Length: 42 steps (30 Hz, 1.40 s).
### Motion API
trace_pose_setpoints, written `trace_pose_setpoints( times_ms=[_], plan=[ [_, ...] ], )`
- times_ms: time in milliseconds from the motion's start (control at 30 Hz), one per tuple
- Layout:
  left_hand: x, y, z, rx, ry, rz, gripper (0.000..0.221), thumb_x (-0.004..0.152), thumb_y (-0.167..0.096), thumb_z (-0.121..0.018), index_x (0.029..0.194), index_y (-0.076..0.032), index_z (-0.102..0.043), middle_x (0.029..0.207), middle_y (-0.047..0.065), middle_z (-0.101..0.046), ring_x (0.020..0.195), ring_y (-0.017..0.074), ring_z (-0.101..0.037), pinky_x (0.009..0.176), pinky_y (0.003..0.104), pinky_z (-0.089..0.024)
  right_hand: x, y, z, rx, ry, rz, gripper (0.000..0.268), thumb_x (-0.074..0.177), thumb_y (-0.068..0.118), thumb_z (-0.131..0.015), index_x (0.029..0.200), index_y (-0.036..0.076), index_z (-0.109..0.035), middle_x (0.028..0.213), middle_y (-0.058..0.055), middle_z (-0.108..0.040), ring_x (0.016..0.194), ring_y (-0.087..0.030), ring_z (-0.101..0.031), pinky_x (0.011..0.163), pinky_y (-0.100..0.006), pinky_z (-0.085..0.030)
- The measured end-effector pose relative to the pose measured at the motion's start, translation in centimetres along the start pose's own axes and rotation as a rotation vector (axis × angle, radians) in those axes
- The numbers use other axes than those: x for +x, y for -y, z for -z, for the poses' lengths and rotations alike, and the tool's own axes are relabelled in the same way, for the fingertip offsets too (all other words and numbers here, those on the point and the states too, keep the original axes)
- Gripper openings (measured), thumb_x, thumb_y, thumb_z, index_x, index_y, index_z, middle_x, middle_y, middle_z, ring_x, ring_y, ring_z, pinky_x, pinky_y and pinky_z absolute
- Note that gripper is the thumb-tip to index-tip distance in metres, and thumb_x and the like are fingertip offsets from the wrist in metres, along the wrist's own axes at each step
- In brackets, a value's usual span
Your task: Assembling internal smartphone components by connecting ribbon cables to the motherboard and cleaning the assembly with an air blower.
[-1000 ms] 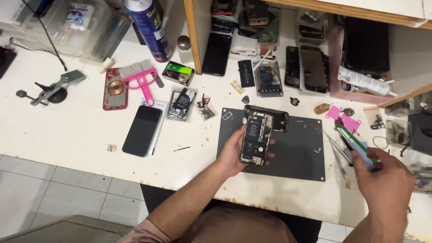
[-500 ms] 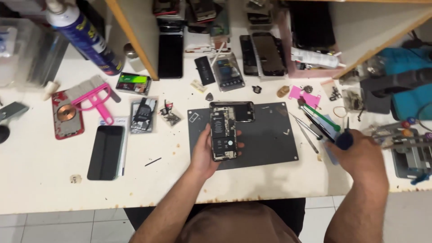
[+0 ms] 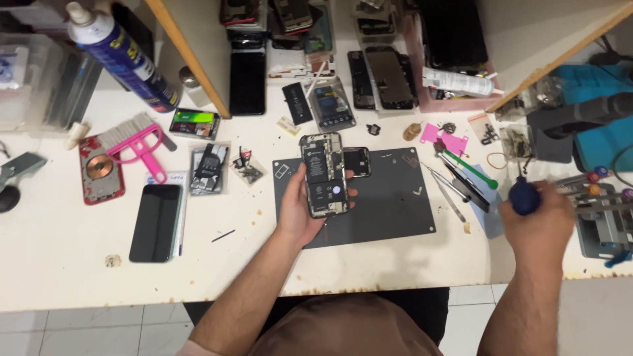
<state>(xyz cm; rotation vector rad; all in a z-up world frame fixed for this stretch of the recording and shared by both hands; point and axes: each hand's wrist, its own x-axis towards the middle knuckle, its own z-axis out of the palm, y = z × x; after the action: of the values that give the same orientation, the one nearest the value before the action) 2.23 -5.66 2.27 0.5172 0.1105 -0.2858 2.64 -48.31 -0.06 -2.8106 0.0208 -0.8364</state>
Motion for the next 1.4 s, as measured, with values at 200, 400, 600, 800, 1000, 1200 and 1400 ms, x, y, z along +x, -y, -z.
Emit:
trace_pose_setpoints(
  times_ms=[200, 400, 600, 800, 1000, 1200, 1400],
  plan=[
    [1.3, 1.1, 1.9, -0.034, 0.014, -0.034, 0.068, 0.101, -0.054, -0.039, 0.142, -0.002, -0.053, 0.128, 0.029, -0.065, 0.097, 0.0416, -0.069, 0.083, 0.053, -0.057, 1.4, 5.8, 0.4, 0.796, -0.15, -0.239, 0.053, 0.085, -0.001, -0.085, 0.132, 0.005, -0.063, 0.128, -0.014, -0.064, 0.119, -0.025, -0.061, 0.1, -0.034, -0.053],
    [2.0, 2.8, 3.2, -0.029, -0.048, -0.041, 0.072, 0.1, -0.062, -0.04, 0.133, -0.002, -0.06, 0.126, 0.03, -0.066, 0.098, 0.0426, -0.073, 0.084, 0.057, -0.061, -0.5, 12.8, -5.8, 2.015, 0.066, -0.636, 0.056, 0.061, 0.025, -0.067, 0.113, 0.003, -0.07, 0.101, -0.013, -0.072, 0.093, -0.023, -0.073, 0.082, -0.034, -0.063],
    [2.2, 3.6, 3.4, 0.003, -0.066, -0.026, 0.061, 0.103, -0.052, -0.047, 0.135, -0.001, -0.057, 0.128, 0.032, -0.064, 0.101, 0.0448, -0.071, 0.084, 0.059, -0.06, 0.1, 22.6, -4.4, 2.09, 0.234, -0.396, 0.043, 0.068, 0.011, -0.063, 0.11, 0.002, -0.057, 0.104, -0.024, -0.066, 0.099, -0.041, -0.073, 0.09, -0.05, -0.06],
    [1.5, 3.0, 2.0, 0.073, -0.119, -0.012, 0.046, 0.104, -0.042, -0.055, 0.125, -0.001, -0.057, 0.121, 0.031, -0.067, 0.099, 0.0438, -0.072, 0.081, 0.058, -0.062, 1.5, 24.3, -5.0, 1.979, 0.244, -0.391, 0.017, 0.081, 0.009, -0.066, 0.091, 0.001, -0.055, 0.08, -0.019, -0.059, 0.076, -0.035, -0.07, 0.074, -0.043, -0.058],
    [1.1, 2.7, 1.1, 0.062, -0.148, -0.005, 0.041, 0.104, -0.04, -0.058, 0.121, -0.003, -0.058, 0.117, 0.029, -0.069, 0.097, 0.0419, -0.073, 0.078, 0.056, -0.064, 2.0, 25.8, -3.6, 1.963, 0.242, -0.356, 0.016, 0.081, -0.002, -0.066, 0.091, 0.001, -0.053, 0.077, -0.017, -0.055, 0.068, -0.031, -0.065, 0.063, -0.043, -0.058],
    [0.9, 2.6, 0.8, 0.054, -0.202, 0.002, 0.039, 0.103, -0.039, -0.059, 0.12, -0.003, -0.059, 0.114, 0.027, -0.071, 0.094, 0.0382, -0.074, 0.077, 0.052, -0.064, 0.8, 25.0, -6.1, 2.052, 0.251, -0.338, 0.017, 0.08, -0.007, -0.058, 0.082, 0.007, -0.049, 0.066, -0.007, -0.042, 0.058, -0.021, -0.049, 0.055, -0.035, -0.048],
    [1.2, 3.2, 1.7, 0.049, -0.276, -0.021, 0.041, 0.101, -0.036, -0.064, 0.123, -0.002, -0.062, 0.117, 0.026, -0.07, 0.099, 0.0373, -0.073, 0.083, 0.05, -0.063, 0.7, 26.2, -4.8, 1.984, 0.306, -0.286, 0.014, 0.079, -0.008, -0.058, 0.083, 0.003, -0.05, 0.064, -0.01, -0.046, 0.056, -0.023, -0.051, 0.053, -0.038, -0.048]
  ],
)
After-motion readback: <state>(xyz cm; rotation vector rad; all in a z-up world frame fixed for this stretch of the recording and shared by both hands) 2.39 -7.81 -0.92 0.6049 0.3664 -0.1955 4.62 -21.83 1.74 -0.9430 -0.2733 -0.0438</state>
